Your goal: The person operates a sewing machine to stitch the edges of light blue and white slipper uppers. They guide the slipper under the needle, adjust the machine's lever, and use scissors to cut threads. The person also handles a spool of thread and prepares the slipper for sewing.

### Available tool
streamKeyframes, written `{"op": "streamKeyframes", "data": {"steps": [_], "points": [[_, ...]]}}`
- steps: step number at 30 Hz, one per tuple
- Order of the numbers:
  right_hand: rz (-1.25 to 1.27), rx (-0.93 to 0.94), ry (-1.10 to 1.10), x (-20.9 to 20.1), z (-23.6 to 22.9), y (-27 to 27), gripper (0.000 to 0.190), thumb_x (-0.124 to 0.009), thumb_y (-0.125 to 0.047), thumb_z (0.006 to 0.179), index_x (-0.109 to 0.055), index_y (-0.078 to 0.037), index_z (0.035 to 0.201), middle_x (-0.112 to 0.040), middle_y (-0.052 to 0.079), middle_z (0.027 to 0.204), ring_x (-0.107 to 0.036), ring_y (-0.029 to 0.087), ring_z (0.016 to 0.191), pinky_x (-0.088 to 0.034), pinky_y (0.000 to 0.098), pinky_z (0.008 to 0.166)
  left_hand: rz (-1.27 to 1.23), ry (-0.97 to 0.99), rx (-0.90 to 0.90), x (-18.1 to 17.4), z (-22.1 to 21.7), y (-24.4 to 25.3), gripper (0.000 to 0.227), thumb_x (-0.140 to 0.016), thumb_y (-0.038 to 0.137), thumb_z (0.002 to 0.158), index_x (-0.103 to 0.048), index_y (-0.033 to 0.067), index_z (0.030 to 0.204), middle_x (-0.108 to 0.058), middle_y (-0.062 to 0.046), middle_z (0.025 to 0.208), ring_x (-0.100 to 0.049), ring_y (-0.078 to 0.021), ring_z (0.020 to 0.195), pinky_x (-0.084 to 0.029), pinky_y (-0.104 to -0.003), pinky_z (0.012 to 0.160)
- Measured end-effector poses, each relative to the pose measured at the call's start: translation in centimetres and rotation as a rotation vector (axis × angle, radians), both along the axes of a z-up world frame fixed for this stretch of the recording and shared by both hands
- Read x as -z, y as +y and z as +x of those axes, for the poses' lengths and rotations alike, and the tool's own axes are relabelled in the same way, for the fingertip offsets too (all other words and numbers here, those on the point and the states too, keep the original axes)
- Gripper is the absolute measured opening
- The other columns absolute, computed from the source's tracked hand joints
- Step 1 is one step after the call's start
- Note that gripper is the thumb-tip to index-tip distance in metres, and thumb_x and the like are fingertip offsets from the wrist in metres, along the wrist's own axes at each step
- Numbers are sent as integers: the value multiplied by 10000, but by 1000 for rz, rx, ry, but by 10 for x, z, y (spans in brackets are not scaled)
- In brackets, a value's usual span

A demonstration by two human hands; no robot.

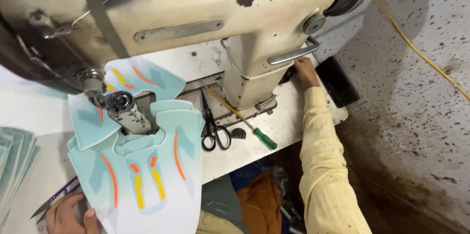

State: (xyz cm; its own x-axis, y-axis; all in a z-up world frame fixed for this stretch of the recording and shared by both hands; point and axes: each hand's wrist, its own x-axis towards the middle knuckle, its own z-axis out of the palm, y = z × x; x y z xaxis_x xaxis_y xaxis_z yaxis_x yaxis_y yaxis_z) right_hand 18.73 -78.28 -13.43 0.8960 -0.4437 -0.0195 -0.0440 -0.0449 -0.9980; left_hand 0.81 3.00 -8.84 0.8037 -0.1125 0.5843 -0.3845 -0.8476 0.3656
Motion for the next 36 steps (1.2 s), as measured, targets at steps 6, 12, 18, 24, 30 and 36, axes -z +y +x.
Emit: {"op": "streamKeyframes", "data": {"steps": [6,12,18,24,30,36], "points": [[-55,584,-220,16,18,2,363,-542,-267,1050,-549,-52,757,-529,-2,668,-473,103,566,-383,307,494,9,16,-8,17,-2,12,621,-484,585,1128,-618,-21,1148,-668,-161,1161,-554,-331,1108,-449,-417,1050],[567,285,-159,11,25,-10,245,-512,-274,1044,-602,-64,956,-646,59,815,-614,175,682,-539,332,613,15,26,4,-2,0,1,606,-515,559,1088,-630,-27,1188,-668,-172,1143,-559,-356,1104,-460,-431,1020],[231,221,-62,1,12,14,437,-445,-333,1045,-655,23,1186,-736,123,1115,-703,195,948,-570,323,842,23,76,-17,3,-4,7,598,-522,547,1061,-635,-25,1188,-666,-174,1132,-560,-357,1105,-465,-451,1020],[209,223,-43,-18,5,33,468,-461,-403,1050,-633,-22,1261,-711,96,1160,-666,178,955,-542,327,827,26,95,-12,5,-3,10,647,-509,579,1051,-637,-42,1180,-664,-186,1135,-558,-355,1127,-466,-455,1053],[329,205,-84,-34,-3,46,442,-482,-397,1053,-653,-32,1235,-727,74,1128,-699,154,936,-575,293,817,55,107,-44,16,0,11,679,-484,600,1044,-634,-50,1173,-668,-178,1130,-560,-338,1113,-451,-450,1043],[273,161,-89,-26,-3,43,381,-479,-417,1080,-638,-70,1082,-640,13,845,-548,111,636,-447,272,554,50,92,-22,6,-3,7,690,-491,605,1069,-627,-60,1194,-662,-188,1140,-565,-350,1130,-452,-447,1052]]}}
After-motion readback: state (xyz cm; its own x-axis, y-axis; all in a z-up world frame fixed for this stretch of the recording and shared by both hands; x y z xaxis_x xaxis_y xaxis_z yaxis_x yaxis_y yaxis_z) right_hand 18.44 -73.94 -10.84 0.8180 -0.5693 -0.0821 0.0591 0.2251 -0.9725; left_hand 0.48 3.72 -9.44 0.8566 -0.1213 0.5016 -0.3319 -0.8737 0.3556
